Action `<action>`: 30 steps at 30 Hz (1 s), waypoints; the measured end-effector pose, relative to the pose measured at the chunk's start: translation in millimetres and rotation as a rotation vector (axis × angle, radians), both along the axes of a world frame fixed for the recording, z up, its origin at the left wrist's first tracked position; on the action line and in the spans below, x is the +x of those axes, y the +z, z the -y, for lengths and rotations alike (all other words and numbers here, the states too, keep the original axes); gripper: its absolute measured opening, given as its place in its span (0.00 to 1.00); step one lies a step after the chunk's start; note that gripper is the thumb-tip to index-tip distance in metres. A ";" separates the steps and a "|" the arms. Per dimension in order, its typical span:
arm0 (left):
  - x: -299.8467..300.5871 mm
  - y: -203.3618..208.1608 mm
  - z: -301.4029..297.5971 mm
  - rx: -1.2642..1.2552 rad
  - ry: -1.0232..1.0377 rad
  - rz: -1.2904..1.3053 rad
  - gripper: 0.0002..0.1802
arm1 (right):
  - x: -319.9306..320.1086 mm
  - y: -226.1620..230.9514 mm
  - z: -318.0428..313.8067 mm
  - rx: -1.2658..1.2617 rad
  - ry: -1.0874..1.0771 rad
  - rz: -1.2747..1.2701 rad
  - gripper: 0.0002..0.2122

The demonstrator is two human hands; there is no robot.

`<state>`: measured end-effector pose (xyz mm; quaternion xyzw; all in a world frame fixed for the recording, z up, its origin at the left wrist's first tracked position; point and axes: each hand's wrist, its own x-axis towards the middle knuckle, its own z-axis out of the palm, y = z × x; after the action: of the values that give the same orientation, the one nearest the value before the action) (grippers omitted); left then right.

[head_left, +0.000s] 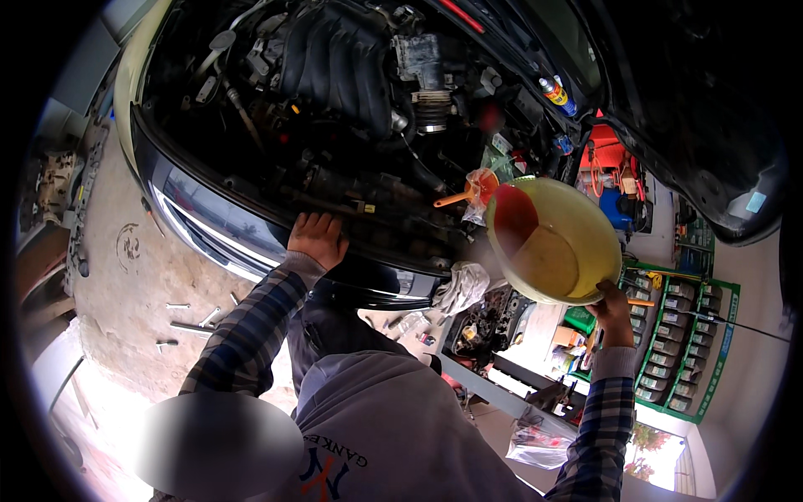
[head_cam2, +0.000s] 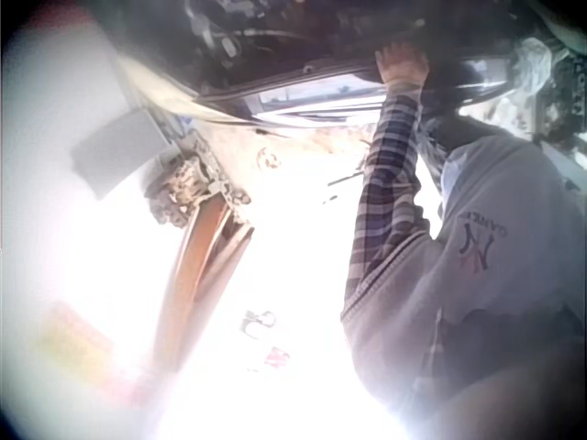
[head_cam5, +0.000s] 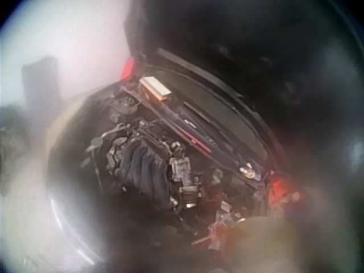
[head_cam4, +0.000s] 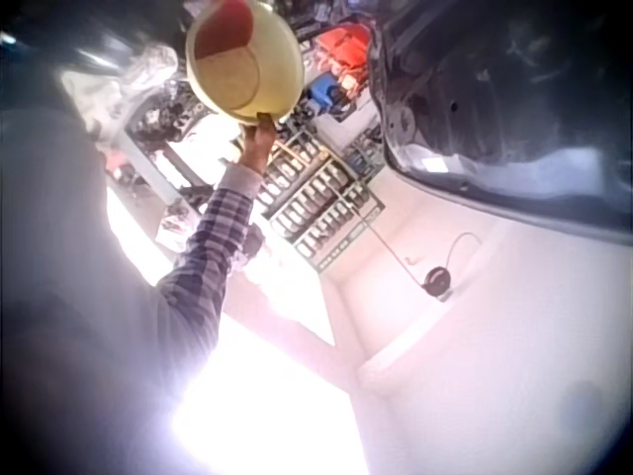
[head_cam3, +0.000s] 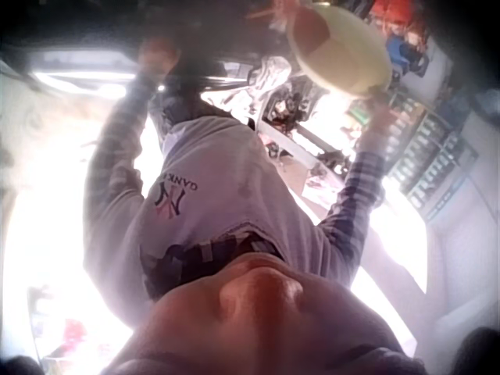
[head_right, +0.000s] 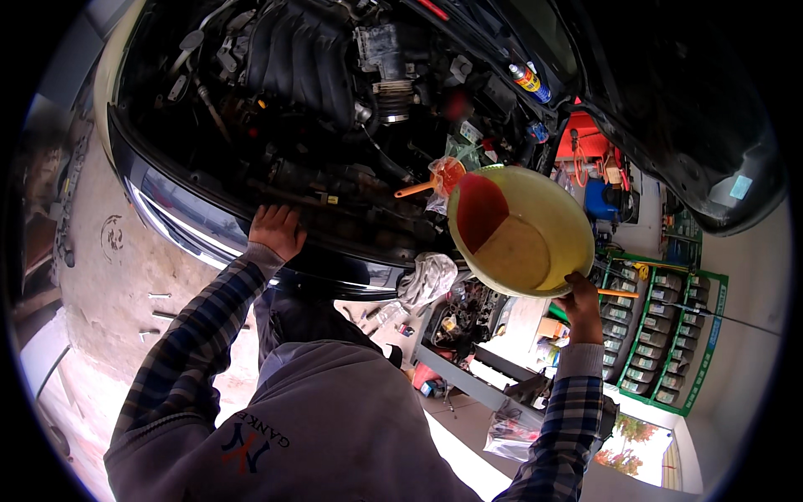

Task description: The person pours a red liquid from a yellow bowl into a car engine using a funnel. The person repeatedly lifts the bowl, pours the liquid, and then sets the bowl down on the floor. The person also handles a plastic bag containing the funnel and wipes the engine area with a cloth.

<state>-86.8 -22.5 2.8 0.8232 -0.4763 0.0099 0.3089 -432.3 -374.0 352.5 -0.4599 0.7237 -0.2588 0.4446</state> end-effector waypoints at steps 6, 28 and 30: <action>0.2 -0.4 -0.8 -0.001 -0.001 0.003 0.15 | -23.8 10.1 14.3 0.104 0.232 0.028 0.07; -0.6 -0.5 1.5 0.024 -0.018 -0.030 0.17 | -59.0 8.2 28.4 0.182 0.177 0.104 0.08; 1.2 0.0 0.4 0.033 -0.014 -0.026 0.17 | -60.9 -4.7 17.7 0.149 0.118 0.117 0.09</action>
<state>-85.6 -22.9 2.8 0.8248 -0.4781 -0.0111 0.3016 -493.2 -391.7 347.8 -0.4516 0.6855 -0.2038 0.5334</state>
